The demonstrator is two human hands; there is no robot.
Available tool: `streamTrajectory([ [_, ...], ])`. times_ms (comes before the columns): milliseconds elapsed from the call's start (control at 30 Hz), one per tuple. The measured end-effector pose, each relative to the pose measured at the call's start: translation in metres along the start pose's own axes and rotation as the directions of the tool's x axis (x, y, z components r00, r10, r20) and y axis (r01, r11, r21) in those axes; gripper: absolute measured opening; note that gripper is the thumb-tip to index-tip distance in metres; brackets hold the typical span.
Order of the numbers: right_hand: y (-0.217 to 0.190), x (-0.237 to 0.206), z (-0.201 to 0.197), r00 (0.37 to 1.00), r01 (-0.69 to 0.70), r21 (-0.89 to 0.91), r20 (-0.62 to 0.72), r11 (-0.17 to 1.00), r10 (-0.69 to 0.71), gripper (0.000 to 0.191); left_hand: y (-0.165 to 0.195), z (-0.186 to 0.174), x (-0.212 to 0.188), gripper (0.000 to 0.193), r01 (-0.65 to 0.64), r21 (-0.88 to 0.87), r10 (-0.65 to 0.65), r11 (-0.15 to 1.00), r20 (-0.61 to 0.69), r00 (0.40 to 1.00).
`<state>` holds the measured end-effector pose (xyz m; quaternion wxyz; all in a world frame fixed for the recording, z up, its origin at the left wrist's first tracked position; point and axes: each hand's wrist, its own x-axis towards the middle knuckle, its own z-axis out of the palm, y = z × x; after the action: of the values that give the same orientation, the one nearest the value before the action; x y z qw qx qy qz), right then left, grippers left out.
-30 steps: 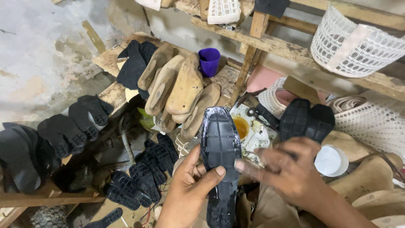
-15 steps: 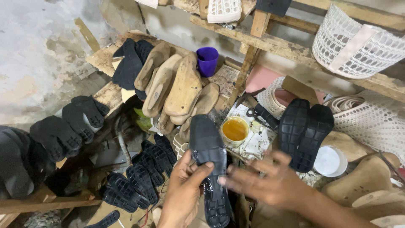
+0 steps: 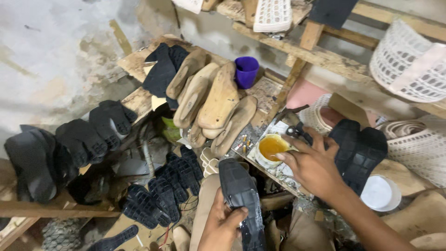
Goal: The person repeatedly applies a yellowish liquid from a small container onto the bottom of black shoe soles using their fingers. They handle several soles one at a time, spreading the liquid across the textured surface. The person also briefly handles a white mesh-like shoe component.
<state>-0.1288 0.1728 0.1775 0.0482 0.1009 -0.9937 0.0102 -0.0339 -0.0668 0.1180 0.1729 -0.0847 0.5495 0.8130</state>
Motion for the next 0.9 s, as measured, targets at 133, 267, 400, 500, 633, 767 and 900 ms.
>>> streamTrajectory([
  [133,0.003,-0.028,-0.028,0.913,0.405,0.597,-0.228,0.692,-0.338,0.038,0.018,0.017,0.001,0.083,-0.058,-0.136,0.081,0.989,0.166,0.983],
  [267,0.006,-0.055,-0.038,0.85,0.521,0.29,-0.261,0.803,-0.458,0.071,0.02,0.033,0.003,0.089,-0.039,-0.013,0.041,0.999,0.249,0.968],
  [400,0.012,-0.064,-0.037,0.895,0.415,0.147,-0.244,0.898,-0.373,0.082,0.016,0.04,0.004,0.09,-0.01,-0.113,0.056,0.994,0.418,0.907],
  [500,0.015,-0.066,-0.043,0.8,0.59,0.147,-0.242,0.794,-0.549,0.08,0.022,0.038,0.004,0.086,-0.027,-0.014,0.03,1.0,0.407,0.913],
  [633,0.005,-0.064,-0.051,0.92,0.383,0.481,-0.279,0.788,-0.277,0.085,0.034,0.038,0.001,0.075,0.176,-0.287,-0.069,0.942,0.345,0.936],
  [767,-0.026,-0.07,-0.036,0.844,0.5,0.315,-0.386,0.807,-0.373,0.079,0.028,0.044,-0.002,0.083,0.181,-0.702,0.165,0.689,0.395,0.904],
  [900,-0.035,-0.082,-0.012,0.772,0.635,0.375,-0.326,0.675,-0.545,0.088,0.014,0.036,-0.001,0.078,0.188,-0.864,0.334,0.467,0.369,0.868],
])
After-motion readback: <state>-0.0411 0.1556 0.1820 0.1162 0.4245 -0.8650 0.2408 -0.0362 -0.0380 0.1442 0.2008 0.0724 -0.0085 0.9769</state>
